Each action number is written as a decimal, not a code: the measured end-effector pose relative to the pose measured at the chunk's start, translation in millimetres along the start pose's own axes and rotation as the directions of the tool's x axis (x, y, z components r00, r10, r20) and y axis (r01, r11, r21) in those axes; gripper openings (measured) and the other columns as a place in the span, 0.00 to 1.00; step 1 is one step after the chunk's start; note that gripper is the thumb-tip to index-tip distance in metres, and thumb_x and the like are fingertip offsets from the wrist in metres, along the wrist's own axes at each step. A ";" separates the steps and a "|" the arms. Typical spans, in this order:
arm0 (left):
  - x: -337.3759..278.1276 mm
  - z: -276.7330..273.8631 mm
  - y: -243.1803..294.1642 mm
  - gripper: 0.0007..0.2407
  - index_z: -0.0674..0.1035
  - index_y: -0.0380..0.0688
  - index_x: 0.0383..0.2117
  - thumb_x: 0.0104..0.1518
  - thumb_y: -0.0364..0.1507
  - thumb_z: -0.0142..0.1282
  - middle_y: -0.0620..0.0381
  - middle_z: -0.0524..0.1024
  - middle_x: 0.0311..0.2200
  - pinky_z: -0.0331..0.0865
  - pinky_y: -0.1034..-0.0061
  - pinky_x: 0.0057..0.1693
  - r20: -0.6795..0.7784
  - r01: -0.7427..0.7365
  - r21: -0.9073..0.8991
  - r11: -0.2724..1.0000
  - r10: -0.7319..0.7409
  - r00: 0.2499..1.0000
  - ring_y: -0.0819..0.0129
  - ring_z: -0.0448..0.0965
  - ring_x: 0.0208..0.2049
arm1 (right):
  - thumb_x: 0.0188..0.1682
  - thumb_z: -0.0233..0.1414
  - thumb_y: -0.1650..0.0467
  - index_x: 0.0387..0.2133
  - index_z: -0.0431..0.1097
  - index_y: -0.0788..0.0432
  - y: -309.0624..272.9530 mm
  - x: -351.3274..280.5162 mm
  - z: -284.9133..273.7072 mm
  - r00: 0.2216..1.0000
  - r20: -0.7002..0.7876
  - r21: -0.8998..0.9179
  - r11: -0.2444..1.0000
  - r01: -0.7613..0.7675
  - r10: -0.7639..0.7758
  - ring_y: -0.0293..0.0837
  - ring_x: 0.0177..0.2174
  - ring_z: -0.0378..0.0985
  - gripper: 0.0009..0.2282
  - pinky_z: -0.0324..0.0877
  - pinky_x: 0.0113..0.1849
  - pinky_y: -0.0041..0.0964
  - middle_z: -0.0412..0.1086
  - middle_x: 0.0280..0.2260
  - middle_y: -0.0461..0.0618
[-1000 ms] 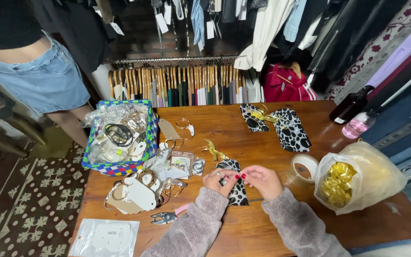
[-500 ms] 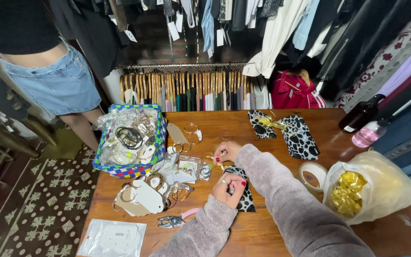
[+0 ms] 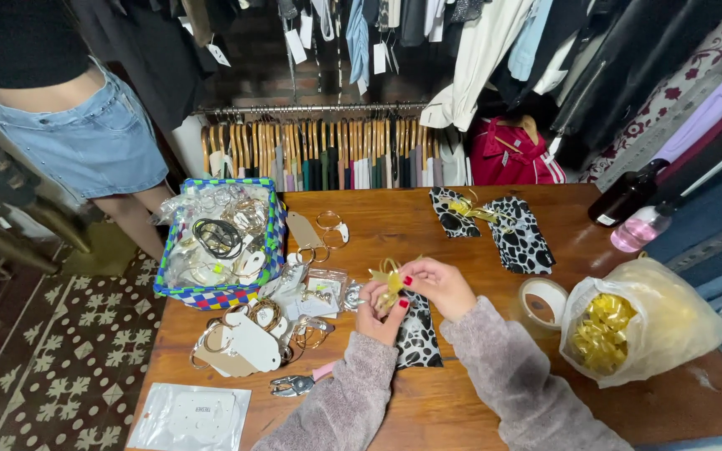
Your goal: Packing small accessories into decorative bags and sealing them with tape on a workspace.
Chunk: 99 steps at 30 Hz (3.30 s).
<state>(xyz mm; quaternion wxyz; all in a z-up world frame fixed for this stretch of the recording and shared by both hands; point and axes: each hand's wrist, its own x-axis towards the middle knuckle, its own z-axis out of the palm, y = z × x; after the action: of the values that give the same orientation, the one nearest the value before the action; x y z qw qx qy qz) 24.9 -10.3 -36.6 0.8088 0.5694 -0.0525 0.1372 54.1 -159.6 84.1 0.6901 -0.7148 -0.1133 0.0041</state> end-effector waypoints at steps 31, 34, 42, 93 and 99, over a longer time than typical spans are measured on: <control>-5.9 7.2 38.8 0.05 0.90 0.49 0.37 0.62 0.33 0.73 0.56 0.90 0.24 0.86 0.73 0.42 -0.042 0.074 0.291 0.954 -0.065 0.997 0.72 0.90 0.30 | 0.41 0.73 0.77 0.48 0.71 0.59 27.9 -20.3 -27.9 0.997 -0.037 -0.135 0.988 -0.070 0.065 0.40 0.32 0.83 0.23 0.83 0.42 0.35 0.78 0.49 0.57; -5.3 7.5 37.6 0.04 0.90 0.49 0.37 0.62 0.31 0.72 0.56 0.89 0.24 0.85 0.74 0.43 -0.076 0.099 0.249 0.963 -0.082 0.994 0.76 0.88 0.29 | 0.43 0.75 0.69 0.42 0.70 0.52 16.9 -24.9 -25.3 0.988 -0.065 -0.457 0.884 0.095 -0.140 0.46 0.37 0.87 0.20 0.81 0.44 0.43 0.74 0.51 0.51; 4.5 9.6 36.3 0.08 0.81 0.44 0.38 0.63 0.29 0.72 0.50 0.88 0.25 0.83 0.85 0.38 -0.072 0.332 -0.115 0.936 -0.341 0.937 0.75 0.86 0.24 | 0.61 0.54 0.63 0.45 0.80 0.36 28.1 -41.7 -23.3 0.768 0.294 -0.859 0.194 0.473 -0.569 0.43 0.51 0.75 0.07 0.65 0.56 0.45 0.74 0.49 0.36; 5.1 0.9 49.8 0.37 0.67 0.67 0.72 0.53 0.18 0.62 0.59 0.50 0.76 0.56 0.64 0.81 0.213 0.065 0.577 0.814 -0.227 0.950 0.56 0.54 0.79 | 0.52 0.68 0.61 0.64 0.66 0.48 72.8 0.0 -67.4 0.910 0.306 -0.754 0.655 0.053 0.278 0.52 0.34 0.84 0.28 0.82 0.40 0.46 0.73 0.38 0.52; 4.7 5.8 59.7 0.30 0.76 0.54 0.63 0.54 0.09 0.57 0.55 0.56 0.73 0.78 0.67 0.68 0.125 0.114 0.342 0.933 -0.166 0.978 0.60 0.73 0.69 | 0.53 0.69 0.68 0.41 0.73 0.58 93.5 -11.3 -86.3 0.887 0.352 -0.218 0.948 -0.233 0.299 0.41 0.37 0.83 0.12 0.84 0.41 0.36 0.76 0.43 0.50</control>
<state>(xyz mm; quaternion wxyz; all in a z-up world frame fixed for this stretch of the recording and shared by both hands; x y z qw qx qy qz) 13.0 3.8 20.7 0.7022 0.7090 -0.0490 0.0422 71.7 -248.6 -5.8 0.5844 -0.7650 -0.1458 0.2278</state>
